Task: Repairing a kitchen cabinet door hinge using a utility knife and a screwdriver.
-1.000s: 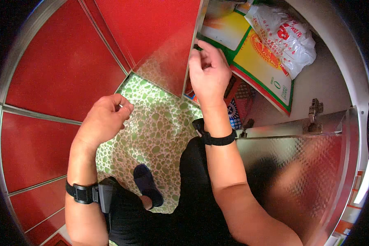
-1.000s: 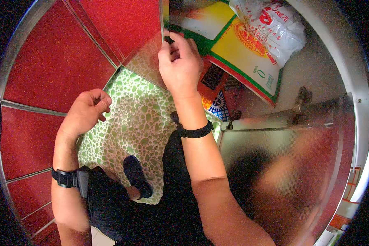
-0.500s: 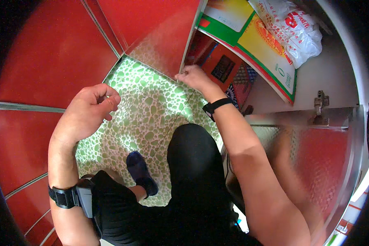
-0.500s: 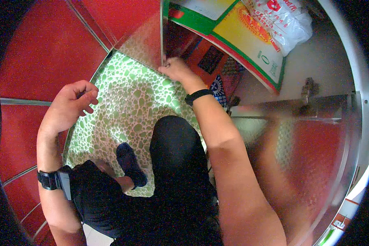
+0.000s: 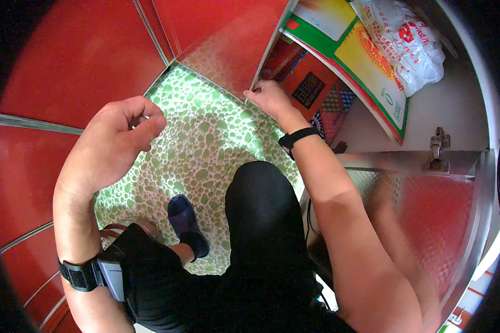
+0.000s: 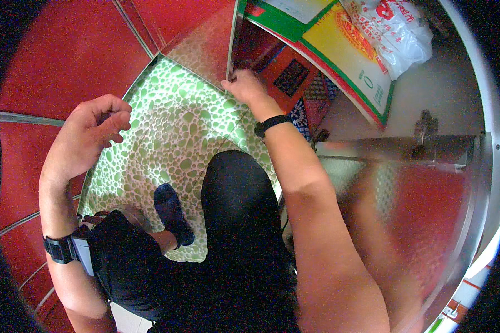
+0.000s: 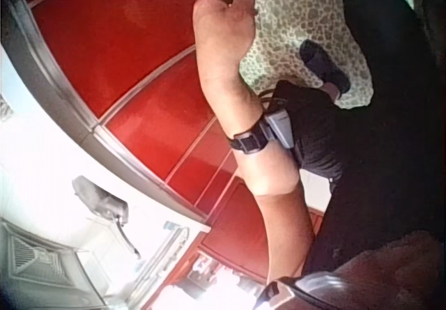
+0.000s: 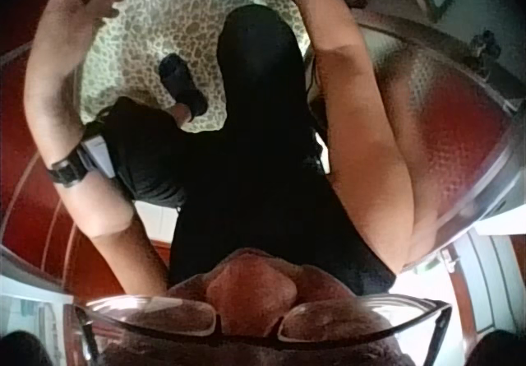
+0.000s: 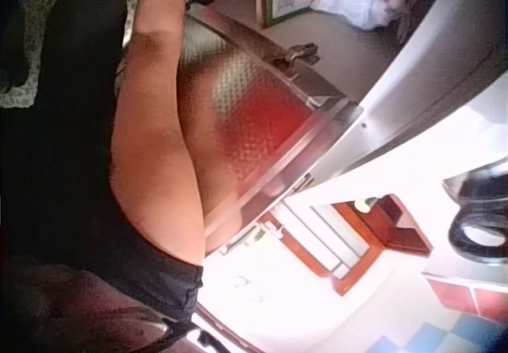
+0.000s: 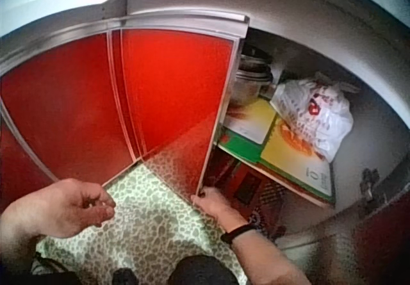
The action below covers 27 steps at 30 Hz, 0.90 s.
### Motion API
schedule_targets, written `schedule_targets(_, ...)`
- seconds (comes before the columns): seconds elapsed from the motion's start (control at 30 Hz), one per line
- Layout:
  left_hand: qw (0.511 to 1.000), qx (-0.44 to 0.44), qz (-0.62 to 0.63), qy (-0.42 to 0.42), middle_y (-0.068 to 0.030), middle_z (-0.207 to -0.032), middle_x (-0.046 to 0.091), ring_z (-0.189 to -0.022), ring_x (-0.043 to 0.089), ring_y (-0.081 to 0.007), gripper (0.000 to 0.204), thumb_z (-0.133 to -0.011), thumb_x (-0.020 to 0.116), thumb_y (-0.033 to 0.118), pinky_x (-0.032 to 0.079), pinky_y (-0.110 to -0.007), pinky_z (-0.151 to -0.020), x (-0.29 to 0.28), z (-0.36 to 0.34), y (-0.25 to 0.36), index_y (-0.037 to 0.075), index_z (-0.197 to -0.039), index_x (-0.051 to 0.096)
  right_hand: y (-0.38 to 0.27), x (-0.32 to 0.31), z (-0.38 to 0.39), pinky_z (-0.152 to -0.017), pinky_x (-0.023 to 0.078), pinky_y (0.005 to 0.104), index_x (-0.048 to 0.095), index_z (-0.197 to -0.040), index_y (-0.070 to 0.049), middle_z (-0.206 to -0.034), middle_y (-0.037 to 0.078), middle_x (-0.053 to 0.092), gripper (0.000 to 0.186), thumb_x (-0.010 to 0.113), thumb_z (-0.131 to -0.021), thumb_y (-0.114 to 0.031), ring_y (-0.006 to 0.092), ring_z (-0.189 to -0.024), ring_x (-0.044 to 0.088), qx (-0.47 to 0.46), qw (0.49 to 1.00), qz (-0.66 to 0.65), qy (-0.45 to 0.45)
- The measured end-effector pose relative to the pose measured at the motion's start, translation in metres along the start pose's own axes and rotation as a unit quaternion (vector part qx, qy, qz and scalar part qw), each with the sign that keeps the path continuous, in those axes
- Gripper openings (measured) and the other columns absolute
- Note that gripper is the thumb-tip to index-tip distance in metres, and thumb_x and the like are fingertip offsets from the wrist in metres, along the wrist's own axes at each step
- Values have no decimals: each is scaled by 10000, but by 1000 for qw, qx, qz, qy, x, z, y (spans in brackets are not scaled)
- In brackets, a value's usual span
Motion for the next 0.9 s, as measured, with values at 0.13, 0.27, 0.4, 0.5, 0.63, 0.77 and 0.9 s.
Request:
schedule_targets(0.13, 1000, 9, -17, -6, 14, -891, 642, -810, 590, -84, 168, -1034, 612, 176, 509, -266, -718, 2, -1, 0, 11, -1030, 641, 8, 6, -6, -948, 538, 462, 728, -1189, -46, -1166, 224, 723, 491, 705, -893, -437, 397, -1072, 695, 8, 1000, 10, -23)
schedule_targets(0.27, 1000, 15, -21, -9, 20, -883, 636, -806, 581, -81, 164, -1031, 618, 174, 507, -267, -713, 5, -3, 0, 12, -1029, 643, 5, 11, -2, -944, 539, 474, 699, -1250, -68, -1180, 209, 719, 490, 660, -938, -443, 401, -1083, 684, -21, 997, 68, -19)
schedule_targets(0.4, 1000, 6, -4, -13, 24, -869, 633, -792, 577, -83, 150, -1024, 625, 160, 501, -267, -702, 8, -3, -2, 12, -1024, 645, -8, 7, 4, -948, 540, 485, 689, -1260, -80, -1158, 210, 720, 463, 642, -957, -428, 400, -1073, 682, -21, 996, 77, -29)
schedule_targets(0.5, 999, 17, -44, -3, 23, -857, 631, -783, 576, -83, 137, -1019, 628, 147, 496, -261, -695, 6, -7, 0, 11, -1022, 647, -12, 11, 7, -951, 541, 493, 692, -1239, -77, -1126, 215, 722, 432, 630, -966, -406, 403, -1058, 683, 19, 987, 157, -2)
schedule_targets(0.63, 999, 46, -27, 0, 16, -850, 631, -774, 575, -83, 130, -1014, 630, 137, 495, -257, -690, 9, -4, 0, 8, -1022, 645, -9, 16, 10, -947, 540, 507, 696, -1218, -72, -1122, 221, 724, 428, 624, -970, -413, 415, -1051, 686, -10, 991, 131, 17)
schedule_targets(0.77, 998, 48, -31, 17, 20, -825, 617, -752, 568, -81, 128, -1009, 635, 132, 482, -254, -667, 7, 1, 6, 5, -1013, 644, -3, 17, 2, -917, 545, 497, 712, -1124, -36, -1094, 223, 724, 424, 631, -966, -421, 412, -1028, 689, 10, 991, 131, 19)
schedule_targets(0.9, 998, 39, -34, 26, 27, -798, 593, -737, 532, -71, 137, -1009, 640, 146, 454, -256, -644, 5, 1, 8, 9, -1003, 653, 3, 19, 2, -912, 543, 487, 711, -1107, -37, -1075, 223, 724, 404, 643, -962, -407, 406, -1026, 687, 5, 994, 107, 36)
Point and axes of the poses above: each hand's wrist, its own z-axis away from the middle knuckle, its own x-axis out of the palm, y = z × x, the point moved 3 cm from there along -z, towards the middle knuckle
